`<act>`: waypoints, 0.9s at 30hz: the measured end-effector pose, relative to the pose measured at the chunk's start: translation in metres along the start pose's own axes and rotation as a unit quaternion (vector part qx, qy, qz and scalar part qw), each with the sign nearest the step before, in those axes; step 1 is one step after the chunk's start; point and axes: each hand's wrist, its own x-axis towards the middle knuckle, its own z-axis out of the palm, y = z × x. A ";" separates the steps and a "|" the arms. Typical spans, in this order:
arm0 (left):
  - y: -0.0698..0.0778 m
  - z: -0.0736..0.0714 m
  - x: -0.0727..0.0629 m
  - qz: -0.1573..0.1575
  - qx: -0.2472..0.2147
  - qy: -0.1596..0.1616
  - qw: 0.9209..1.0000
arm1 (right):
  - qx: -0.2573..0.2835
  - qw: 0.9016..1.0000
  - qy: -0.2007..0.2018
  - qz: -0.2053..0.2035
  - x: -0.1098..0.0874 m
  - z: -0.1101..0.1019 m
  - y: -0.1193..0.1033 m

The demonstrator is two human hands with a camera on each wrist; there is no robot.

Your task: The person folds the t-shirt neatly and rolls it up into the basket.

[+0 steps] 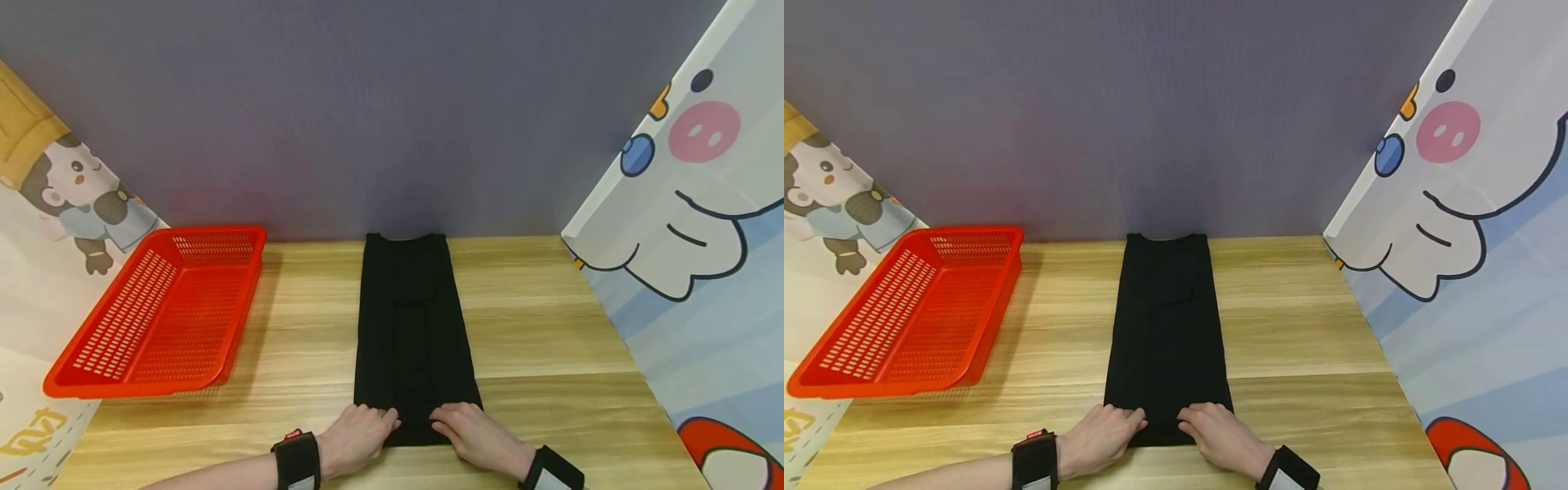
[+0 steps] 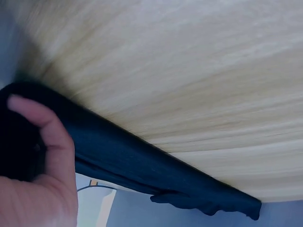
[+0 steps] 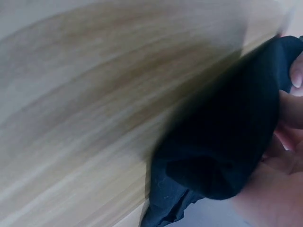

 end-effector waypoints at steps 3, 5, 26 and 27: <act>0.000 0.000 0.000 -0.015 -0.001 -0.019 1.000 | 0.003 1.000 -0.004 0.015 0.000 -0.001 -0.001; 0.000 0.001 0.000 -0.019 0.003 -0.025 1.000 | 0.000 1.000 -0.006 0.026 0.000 -0.001 -0.003; -0.005 0.001 -0.004 0.038 0.050 0.021 0.998 | 0.063 0.997 0.026 0.027 0.002 0.003 -0.001; -0.005 0.001 -0.004 0.036 0.055 0.014 0.998 | 0.065 0.997 0.026 0.030 0.002 0.003 0.000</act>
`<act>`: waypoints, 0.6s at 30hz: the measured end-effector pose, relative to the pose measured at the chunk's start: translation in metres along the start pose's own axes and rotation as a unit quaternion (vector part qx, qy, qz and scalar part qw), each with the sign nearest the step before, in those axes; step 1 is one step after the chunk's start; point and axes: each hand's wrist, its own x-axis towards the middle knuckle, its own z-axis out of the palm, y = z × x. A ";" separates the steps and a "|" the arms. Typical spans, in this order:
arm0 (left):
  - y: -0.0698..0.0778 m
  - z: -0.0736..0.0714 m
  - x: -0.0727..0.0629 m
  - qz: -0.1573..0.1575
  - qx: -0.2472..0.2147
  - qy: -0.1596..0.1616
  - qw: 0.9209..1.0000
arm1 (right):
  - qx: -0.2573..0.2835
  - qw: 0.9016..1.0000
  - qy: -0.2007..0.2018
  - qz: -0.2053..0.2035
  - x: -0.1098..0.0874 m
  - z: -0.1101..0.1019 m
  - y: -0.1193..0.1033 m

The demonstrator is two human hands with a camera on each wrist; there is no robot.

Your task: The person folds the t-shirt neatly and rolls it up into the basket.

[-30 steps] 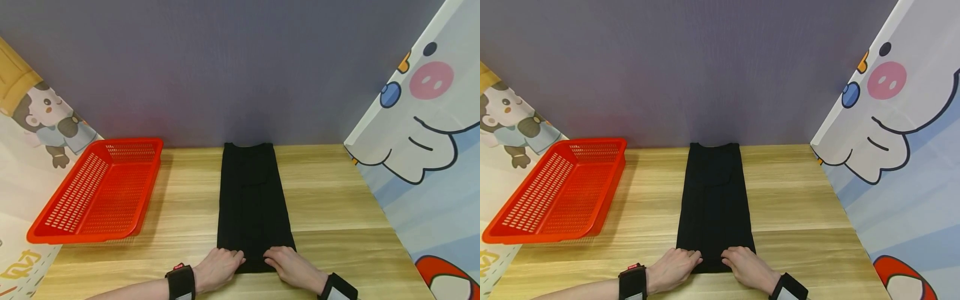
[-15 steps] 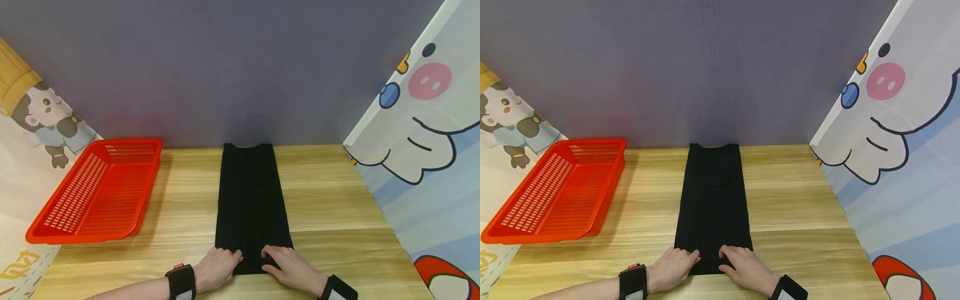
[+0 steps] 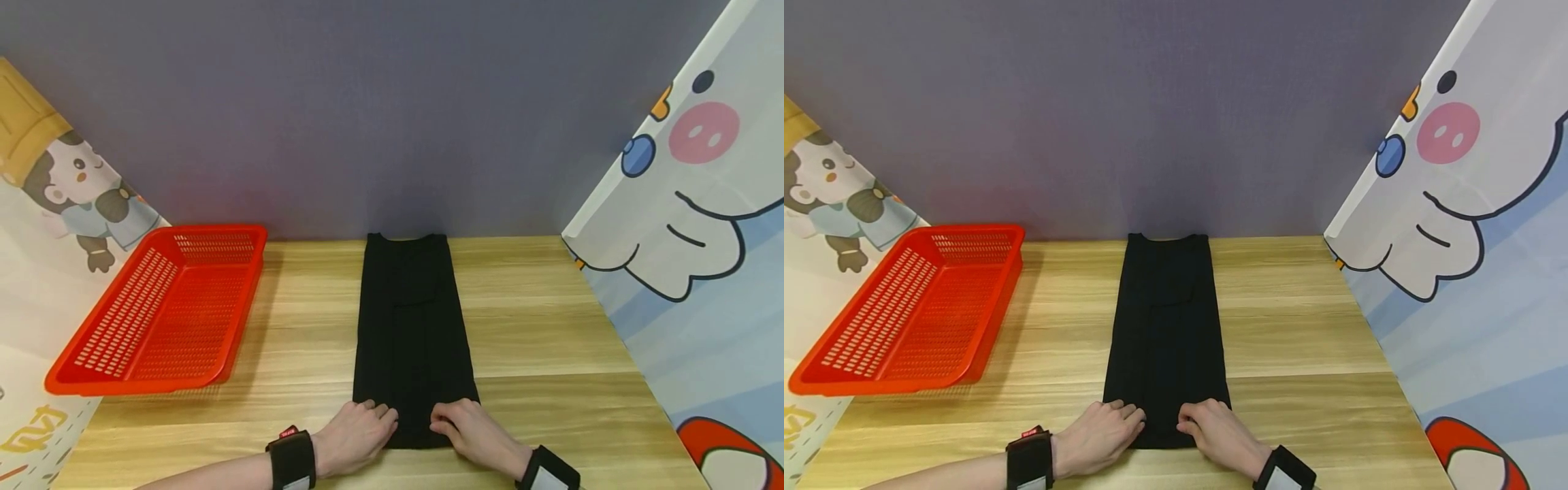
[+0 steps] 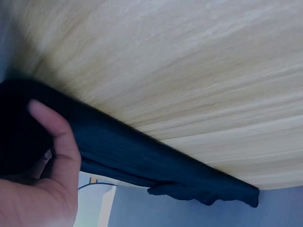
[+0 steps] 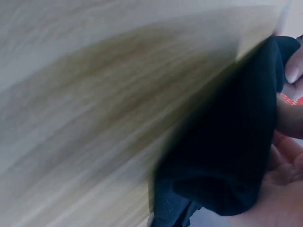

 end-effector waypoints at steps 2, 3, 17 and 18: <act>0.000 -0.002 0.000 -0.007 -0.005 -0.020 1.000 | 0.002 1.000 0.002 0.006 -0.001 0.000 -0.001; 0.000 -0.003 0.000 -0.013 -0.011 -0.033 0.999 | 0.000 1.000 0.004 0.008 -0.001 0.000 -0.001; 0.000 -0.003 0.001 -0.046 -0.092 -0.060 0.993 | -0.044 0.999 -0.018 -0.024 -0.005 -0.003 -0.007; 0.000 -0.002 0.001 -0.044 -0.093 -0.058 0.993 | -0.038 0.999 -0.020 -0.023 -0.005 -0.003 -0.006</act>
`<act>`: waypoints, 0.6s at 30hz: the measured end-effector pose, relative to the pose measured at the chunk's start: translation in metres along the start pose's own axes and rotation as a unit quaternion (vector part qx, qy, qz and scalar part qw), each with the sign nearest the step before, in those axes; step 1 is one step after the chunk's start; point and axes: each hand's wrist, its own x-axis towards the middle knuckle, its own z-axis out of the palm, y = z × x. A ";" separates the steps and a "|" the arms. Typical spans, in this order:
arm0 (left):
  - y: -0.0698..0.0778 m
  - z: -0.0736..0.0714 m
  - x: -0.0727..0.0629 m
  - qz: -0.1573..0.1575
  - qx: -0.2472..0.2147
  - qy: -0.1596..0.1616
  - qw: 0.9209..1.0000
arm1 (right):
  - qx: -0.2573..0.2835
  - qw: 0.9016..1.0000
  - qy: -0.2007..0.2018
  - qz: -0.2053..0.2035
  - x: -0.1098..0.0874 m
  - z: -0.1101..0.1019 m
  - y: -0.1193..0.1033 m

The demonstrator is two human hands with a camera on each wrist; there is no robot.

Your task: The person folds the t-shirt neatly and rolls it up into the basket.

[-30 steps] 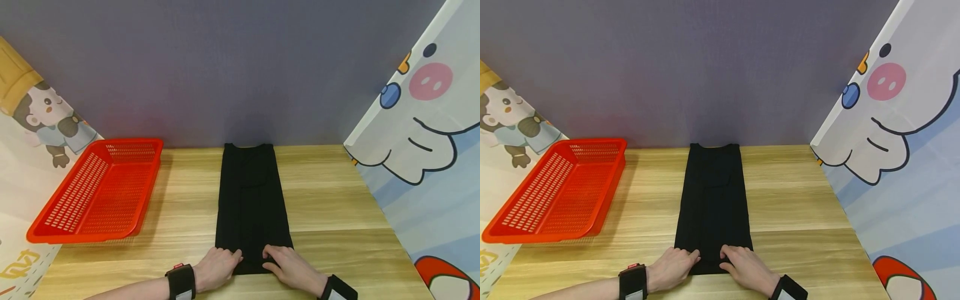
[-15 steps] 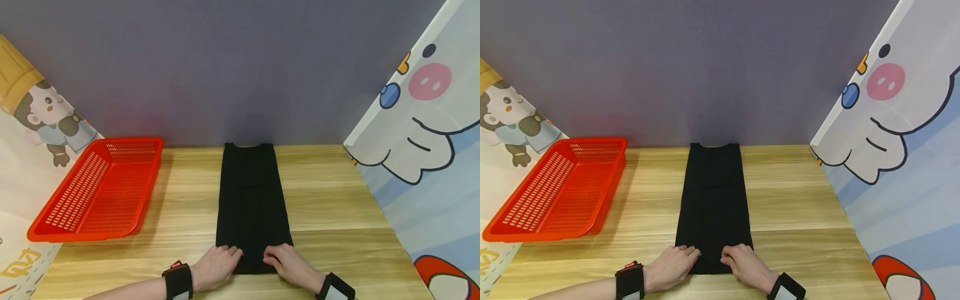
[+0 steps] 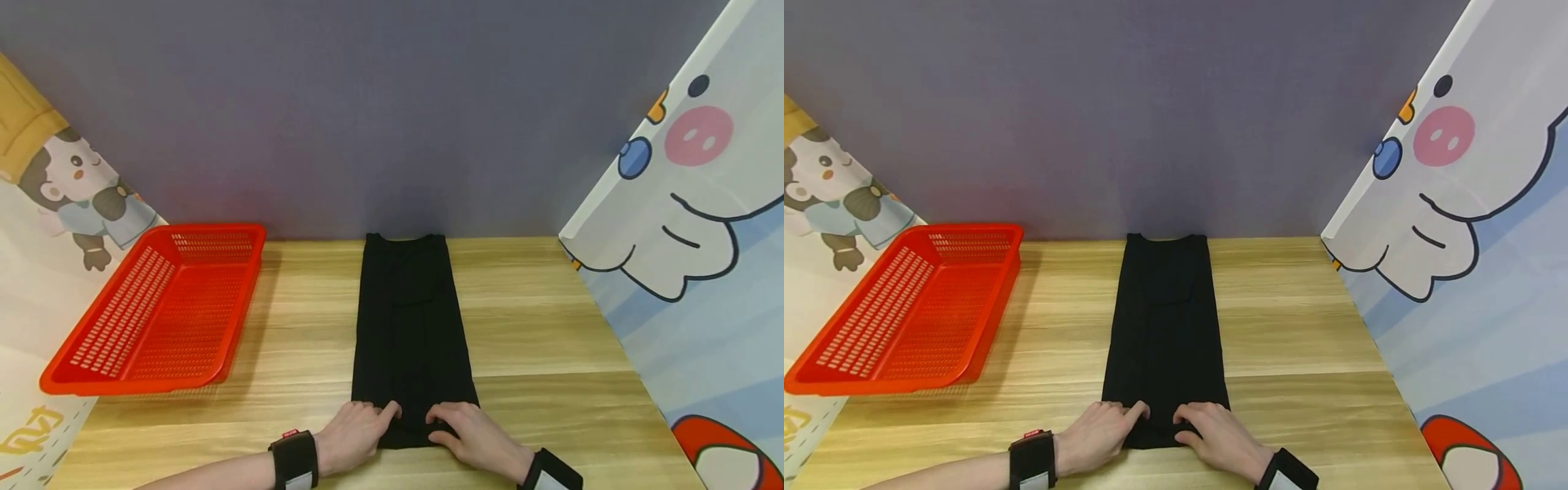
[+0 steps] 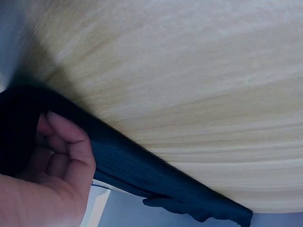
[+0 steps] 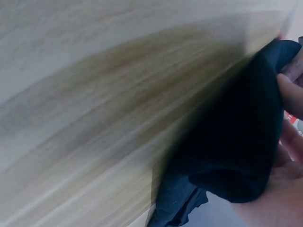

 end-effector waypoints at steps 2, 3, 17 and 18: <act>0.000 0.000 0.000 0.002 -0.004 0.002 1.000 | 0.008 1.000 0.000 -0.001 0.001 0.001 0.002; 0.000 0.000 0.000 0.003 -0.006 0.003 1.000 | 0.011 1.000 0.000 0.000 0.001 0.001 0.003; 0.000 -0.003 -0.004 0.070 0.087 0.043 0.993 | -0.003 1.000 -0.003 0.022 0.003 0.003 0.005; 0.000 -0.004 -0.005 0.078 0.096 0.044 0.991 | -0.002 1.000 -0.006 0.026 0.004 0.003 0.005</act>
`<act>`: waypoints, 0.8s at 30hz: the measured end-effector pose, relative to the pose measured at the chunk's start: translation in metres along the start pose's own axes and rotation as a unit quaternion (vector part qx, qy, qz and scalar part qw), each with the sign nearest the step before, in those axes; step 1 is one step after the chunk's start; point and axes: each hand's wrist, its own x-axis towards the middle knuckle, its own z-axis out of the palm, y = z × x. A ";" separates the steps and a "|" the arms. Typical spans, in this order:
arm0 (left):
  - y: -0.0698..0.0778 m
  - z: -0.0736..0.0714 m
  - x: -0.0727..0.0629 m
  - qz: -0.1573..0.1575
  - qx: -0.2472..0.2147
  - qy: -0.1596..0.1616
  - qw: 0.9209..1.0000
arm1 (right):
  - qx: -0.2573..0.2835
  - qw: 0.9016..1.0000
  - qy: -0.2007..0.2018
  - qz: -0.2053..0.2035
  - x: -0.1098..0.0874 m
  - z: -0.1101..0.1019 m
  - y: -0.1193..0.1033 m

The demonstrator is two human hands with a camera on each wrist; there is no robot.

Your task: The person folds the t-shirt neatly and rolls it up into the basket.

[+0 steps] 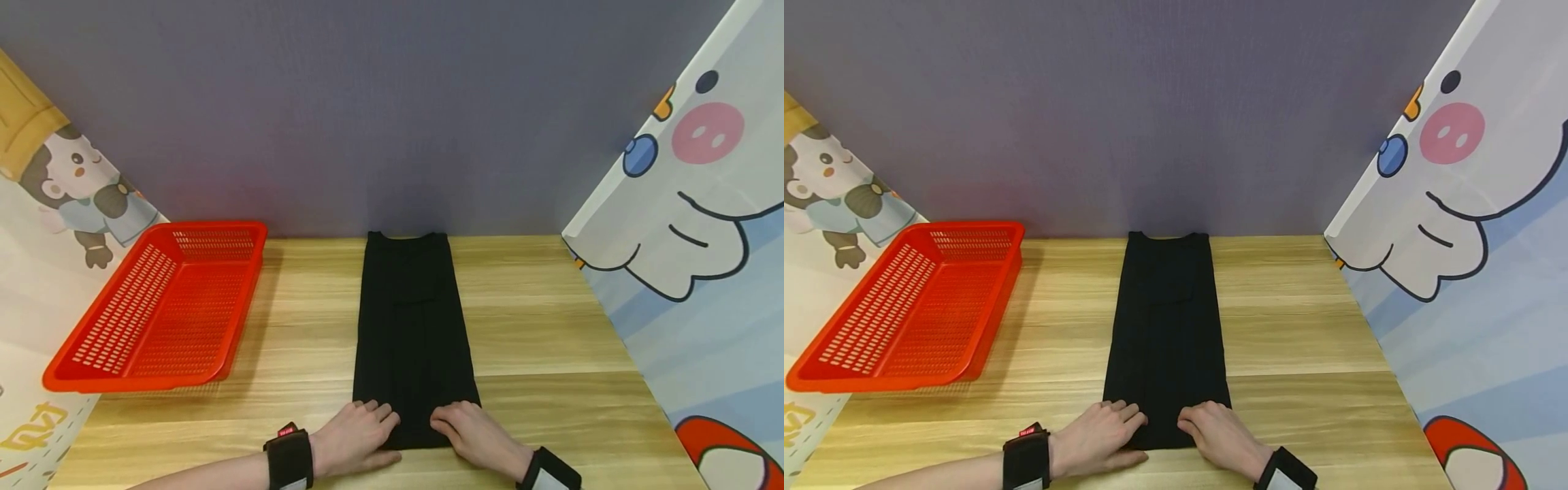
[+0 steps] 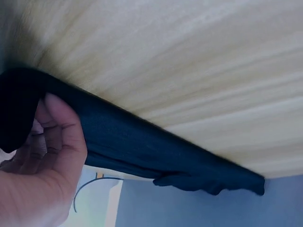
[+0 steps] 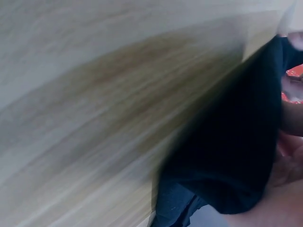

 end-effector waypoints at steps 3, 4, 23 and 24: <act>0.001 -0.001 0.001 0.016 0.012 0.004 1.000 | 0.005 1.000 -0.006 0.009 0.000 0.000 0.000; 0.001 -0.001 0.001 0.016 0.007 0.006 1.000 | 0.007 1.000 -0.006 0.010 0.000 0.000 0.000; 0.001 0.004 0.007 -0.039 0.042 -0.018 0.998 | -0.168 0.981 0.099 -0.005 -0.015 0.010 -0.003; 0.001 0.004 0.008 -0.039 0.040 -0.023 0.998 | -0.160 0.982 0.098 -0.002 -0.015 0.010 -0.002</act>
